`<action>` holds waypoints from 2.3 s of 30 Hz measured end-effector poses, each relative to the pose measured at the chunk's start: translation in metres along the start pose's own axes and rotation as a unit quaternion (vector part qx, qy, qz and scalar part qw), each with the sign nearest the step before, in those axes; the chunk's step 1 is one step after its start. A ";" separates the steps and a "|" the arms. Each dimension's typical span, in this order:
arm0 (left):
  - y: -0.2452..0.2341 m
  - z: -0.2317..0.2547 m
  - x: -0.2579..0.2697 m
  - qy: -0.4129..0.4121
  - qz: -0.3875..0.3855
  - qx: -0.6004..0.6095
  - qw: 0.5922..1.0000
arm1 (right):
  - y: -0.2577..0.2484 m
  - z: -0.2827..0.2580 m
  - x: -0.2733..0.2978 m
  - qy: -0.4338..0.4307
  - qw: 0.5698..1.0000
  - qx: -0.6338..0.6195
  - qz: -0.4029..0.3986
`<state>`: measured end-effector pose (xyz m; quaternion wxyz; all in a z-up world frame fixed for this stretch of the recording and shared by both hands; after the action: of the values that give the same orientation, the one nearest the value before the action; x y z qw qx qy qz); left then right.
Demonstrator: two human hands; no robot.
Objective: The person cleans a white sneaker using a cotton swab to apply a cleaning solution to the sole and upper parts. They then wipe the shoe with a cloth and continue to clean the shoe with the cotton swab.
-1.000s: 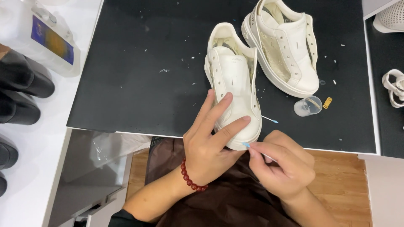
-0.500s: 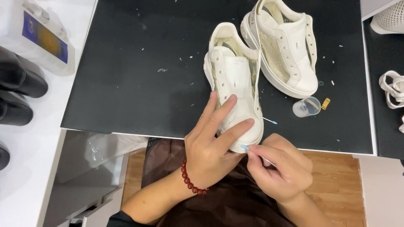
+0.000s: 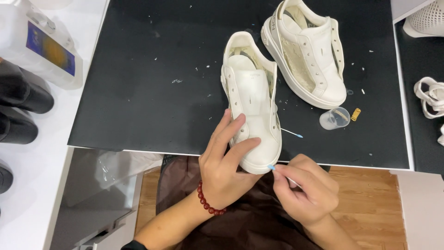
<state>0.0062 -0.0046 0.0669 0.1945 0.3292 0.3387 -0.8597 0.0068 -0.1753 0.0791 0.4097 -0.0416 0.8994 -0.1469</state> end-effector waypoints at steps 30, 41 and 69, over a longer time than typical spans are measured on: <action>0.028 -0.033 0.062 0.061 0.048 0.054 0.996 | 0.004 0.032 0.036 0.090 0.993 -0.077 -0.015; 0.035 -0.040 0.076 0.064 0.025 0.036 0.997 | 0.004 0.040 0.050 0.105 0.992 -0.073 -0.019; 0.029 -0.041 0.076 0.062 0.028 0.024 0.997 | -0.022 0.055 0.031 0.130 0.987 0.058 0.078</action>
<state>-0.0141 -0.0040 -0.0221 0.1895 0.3958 0.3197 -0.8398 0.0269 -0.2153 0.0290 0.3011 0.0718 0.9354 -0.1711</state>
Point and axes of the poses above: each hand's wrist, its own x-axis away from the middle knuckle, its own y-axis out of the palm, z = x × y, the point moved 1 cm from there along -x, towards the middle knuckle, and after that the axes turned 10 degrees about -x, right-handed, at the moved point
